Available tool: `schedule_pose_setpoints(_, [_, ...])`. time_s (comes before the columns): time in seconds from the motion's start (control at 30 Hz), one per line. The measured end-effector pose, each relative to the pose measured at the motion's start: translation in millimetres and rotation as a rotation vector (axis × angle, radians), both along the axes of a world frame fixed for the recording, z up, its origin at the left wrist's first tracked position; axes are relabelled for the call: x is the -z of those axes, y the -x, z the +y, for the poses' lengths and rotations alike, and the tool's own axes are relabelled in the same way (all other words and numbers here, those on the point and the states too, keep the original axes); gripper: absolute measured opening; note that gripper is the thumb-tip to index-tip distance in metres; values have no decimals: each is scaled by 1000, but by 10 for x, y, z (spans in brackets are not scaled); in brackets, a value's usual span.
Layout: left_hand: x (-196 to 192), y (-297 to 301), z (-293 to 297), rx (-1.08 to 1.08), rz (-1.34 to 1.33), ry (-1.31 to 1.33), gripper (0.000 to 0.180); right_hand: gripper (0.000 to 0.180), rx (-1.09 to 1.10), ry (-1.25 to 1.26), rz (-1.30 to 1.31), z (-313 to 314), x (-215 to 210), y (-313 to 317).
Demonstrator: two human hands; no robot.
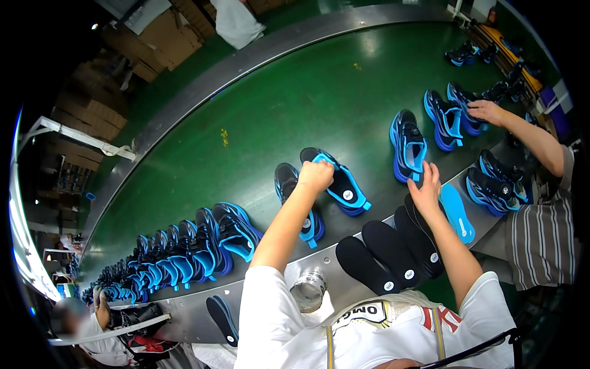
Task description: The person inserts insoles into shoes on an assembly line, picks up stacks of insoles, and places completed shoes into a plastic bag before putting them onto a rack.
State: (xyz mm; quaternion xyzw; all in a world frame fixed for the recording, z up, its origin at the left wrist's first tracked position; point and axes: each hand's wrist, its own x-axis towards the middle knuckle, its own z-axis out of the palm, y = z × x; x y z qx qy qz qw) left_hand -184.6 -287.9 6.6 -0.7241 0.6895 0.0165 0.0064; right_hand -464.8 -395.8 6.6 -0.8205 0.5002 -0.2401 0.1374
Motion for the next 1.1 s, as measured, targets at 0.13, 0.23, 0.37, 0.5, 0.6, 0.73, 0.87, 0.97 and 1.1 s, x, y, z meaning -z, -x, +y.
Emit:
schedule_pose_setpoints(0.13, [-44,86,-95,-24,-50,-46,17,38,-168,-261,-53,-376,155,70])
schedule_pose_setpoints(0.23, [-32,31,-61,-51,76,-37,19,31,-206,-324,-45,-442,189,5])
schedule_pose_setpoints(0.37, [-219,-1,41,-409,536,209,20,34,-344,-326,-68,-412,140,112])
schedule_pose_setpoints(0.5, [-514,-94,586,-590,1509,622,18,41,-389,-40,-44,-42,-361,5])
schedule_pose_setpoints(0.6, [-841,37,1310,-487,1555,679,18,42,-531,-112,-135,391,-581,71])
schedule_pose_setpoints(0.73, [-859,566,2113,-468,1321,544,9,31,-860,-96,23,1179,-608,316])
schedule_pose_setpoints(0.87, [-603,1278,2476,-486,857,372,12,38,-827,-126,232,1684,-357,487])
schedule_pose_setpoints(0.97, [-457,1464,2493,-308,415,403,12,50,-722,-185,472,1807,-291,528])
schedule_pose_setpoints(1.1, [-482,1508,2490,-230,298,289,24,55,-638,-192,531,1854,-255,541])
